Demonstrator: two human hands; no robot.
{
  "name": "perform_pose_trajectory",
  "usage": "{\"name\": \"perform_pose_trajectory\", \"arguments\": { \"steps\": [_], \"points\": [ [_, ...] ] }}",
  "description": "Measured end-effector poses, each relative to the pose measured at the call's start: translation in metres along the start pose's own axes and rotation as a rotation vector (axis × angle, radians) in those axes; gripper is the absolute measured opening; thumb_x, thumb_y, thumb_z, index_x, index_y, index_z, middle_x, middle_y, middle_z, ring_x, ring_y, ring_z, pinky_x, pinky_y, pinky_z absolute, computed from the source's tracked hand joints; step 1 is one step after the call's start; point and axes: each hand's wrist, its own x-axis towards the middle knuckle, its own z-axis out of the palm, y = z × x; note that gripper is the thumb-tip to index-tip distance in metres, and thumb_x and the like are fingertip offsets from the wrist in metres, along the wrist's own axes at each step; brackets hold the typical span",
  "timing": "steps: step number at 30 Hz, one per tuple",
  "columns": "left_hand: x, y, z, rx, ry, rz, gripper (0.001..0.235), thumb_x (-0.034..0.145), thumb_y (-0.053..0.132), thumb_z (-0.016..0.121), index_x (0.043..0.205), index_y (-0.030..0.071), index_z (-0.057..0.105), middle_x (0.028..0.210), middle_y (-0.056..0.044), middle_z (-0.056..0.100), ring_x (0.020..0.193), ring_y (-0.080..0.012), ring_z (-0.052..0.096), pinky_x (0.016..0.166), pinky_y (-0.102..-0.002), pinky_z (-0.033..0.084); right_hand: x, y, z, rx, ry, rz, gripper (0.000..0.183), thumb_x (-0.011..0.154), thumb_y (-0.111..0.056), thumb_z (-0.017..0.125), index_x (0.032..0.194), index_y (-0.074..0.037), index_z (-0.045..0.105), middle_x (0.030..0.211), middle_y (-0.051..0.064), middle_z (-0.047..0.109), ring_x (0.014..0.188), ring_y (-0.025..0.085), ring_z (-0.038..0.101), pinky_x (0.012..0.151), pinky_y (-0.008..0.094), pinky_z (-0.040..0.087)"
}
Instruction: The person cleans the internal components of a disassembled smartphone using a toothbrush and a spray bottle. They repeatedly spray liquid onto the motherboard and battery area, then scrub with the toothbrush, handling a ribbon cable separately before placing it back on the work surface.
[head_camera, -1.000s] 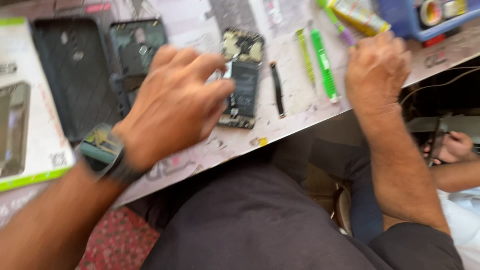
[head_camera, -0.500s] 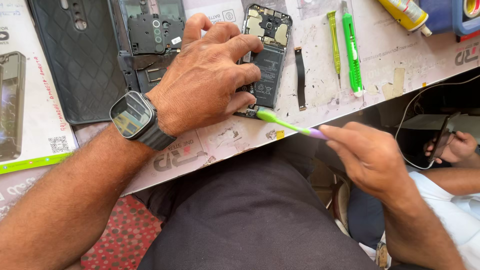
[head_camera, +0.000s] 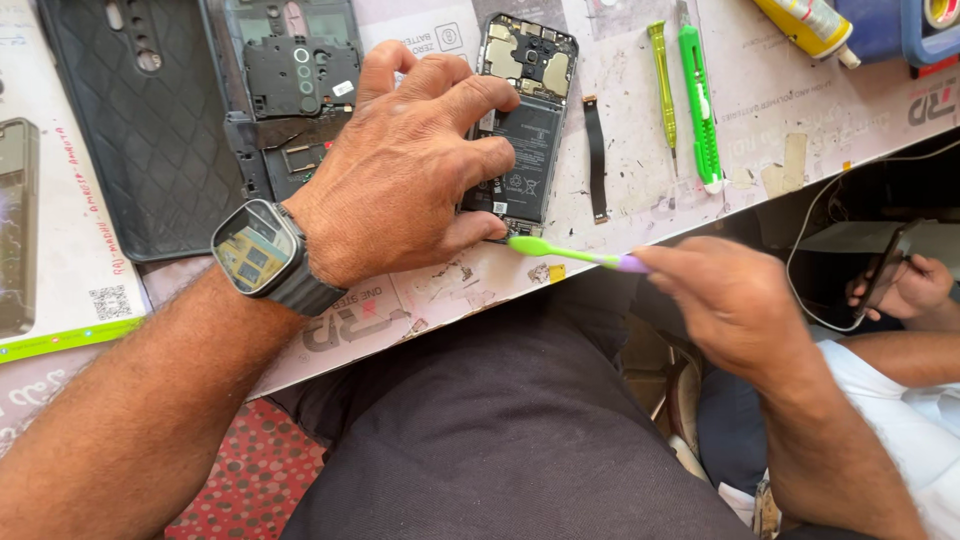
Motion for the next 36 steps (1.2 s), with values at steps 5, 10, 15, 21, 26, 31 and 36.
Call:
{"name": "perform_pose_trajectory", "arguments": {
  "steps": [5, 10, 15, 21, 26, 31, 36],
  "points": [
    [0.002, 0.001, -0.003, -0.007, -0.023, -0.007, 0.045, 0.07, 0.041, 0.09, 0.101, 0.011, 0.079, 0.139, -0.013, 0.062, 0.131, -0.0337, 0.05, 0.109, -0.056, 0.027, 0.006, 0.003, -0.001, 0.001, 0.0, 0.03, 0.028, 0.087, 0.0, 0.073, 0.114, -0.004, 0.073, 0.092, 0.014, 0.072, 0.081, 0.028, 0.071, 0.072, 0.036, 0.056],
    [0.002, 0.0, -0.006, -0.018, -0.061, -0.015, 0.049, 0.064, 0.041, 0.091, 0.1, 0.01, 0.079, 0.138, -0.014, 0.061, 0.131, -0.0345, 0.049, 0.108, -0.057, 0.027, 0.007, 0.006, -0.002, 0.007, -0.007, 0.081, 0.026, 0.088, 0.0, 0.074, 0.113, -0.005, 0.073, 0.088, 0.013, 0.07, 0.077, 0.026, 0.069, 0.07, 0.036, 0.055],
    [0.002, 0.0, -0.004, -0.02, -0.071, -0.007, 0.052, 0.063, 0.043, 0.091, 0.103, 0.011, 0.079, 0.139, -0.014, 0.06, 0.131, -0.0342, 0.049, 0.109, -0.057, 0.028, 0.015, 0.004, -0.004, -0.029, -0.024, 0.027, 0.029, 0.086, 0.0, 0.076, 0.114, -0.005, 0.074, 0.085, 0.013, 0.069, 0.075, 0.027, 0.068, 0.069, 0.038, 0.054],
    [0.002, -0.002, -0.005, -0.01, -0.084, 0.008, 0.053, 0.064, 0.045, 0.091, 0.102, 0.011, 0.078, 0.14, -0.015, 0.06, 0.133, -0.0347, 0.048, 0.109, -0.057, 0.027, 0.017, 0.001, -0.005, -0.118, -0.034, 0.017, 0.026, 0.085, -0.001, 0.076, 0.11, -0.007, 0.075, 0.089, 0.015, 0.071, 0.079, 0.031, 0.069, 0.069, 0.04, 0.053],
    [0.002, -0.001, -0.006, 0.012, -0.084, 0.0, 0.051, 0.064, 0.044, 0.091, 0.102, 0.012, 0.079, 0.139, -0.015, 0.059, 0.134, -0.0347, 0.046, 0.111, -0.057, 0.027, 0.02, 0.003, -0.003, -0.049, 0.02, -0.009, 0.023, 0.092, -0.001, 0.074, 0.114, -0.006, 0.072, 0.093, 0.013, 0.071, 0.08, 0.026, 0.071, 0.071, 0.036, 0.056],
    [0.003, -0.001, -0.006, 0.023, -0.091, 0.002, 0.052, 0.064, 0.045, 0.09, 0.102, 0.012, 0.079, 0.139, -0.015, 0.059, 0.133, -0.0342, 0.046, 0.111, -0.057, 0.027, 0.022, -0.003, -0.006, -0.109, 0.022, -0.005, 0.024, 0.09, 0.0, 0.074, 0.113, -0.005, 0.073, 0.09, 0.014, 0.07, 0.08, 0.03, 0.069, 0.07, 0.039, 0.054],
    [0.003, -0.002, -0.008, -0.007, -0.102, 0.02, 0.053, 0.064, 0.043, 0.091, 0.103, 0.01, 0.078, 0.14, -0.016, 0.058, 0.134, -0.0352, 0.046, 0.111, -0.057, 0.027, 0.02, -0.002, -0.004, -0.121, 0.014, -0.073, 0.027, 0.087, 0.003, 0.071, 0.112, -0.006, 0.073, 0.093, 0.013, 0.072, 0.083, 0.031, 0.07, 0.072, 0.04, 0.055]
  ]
}}
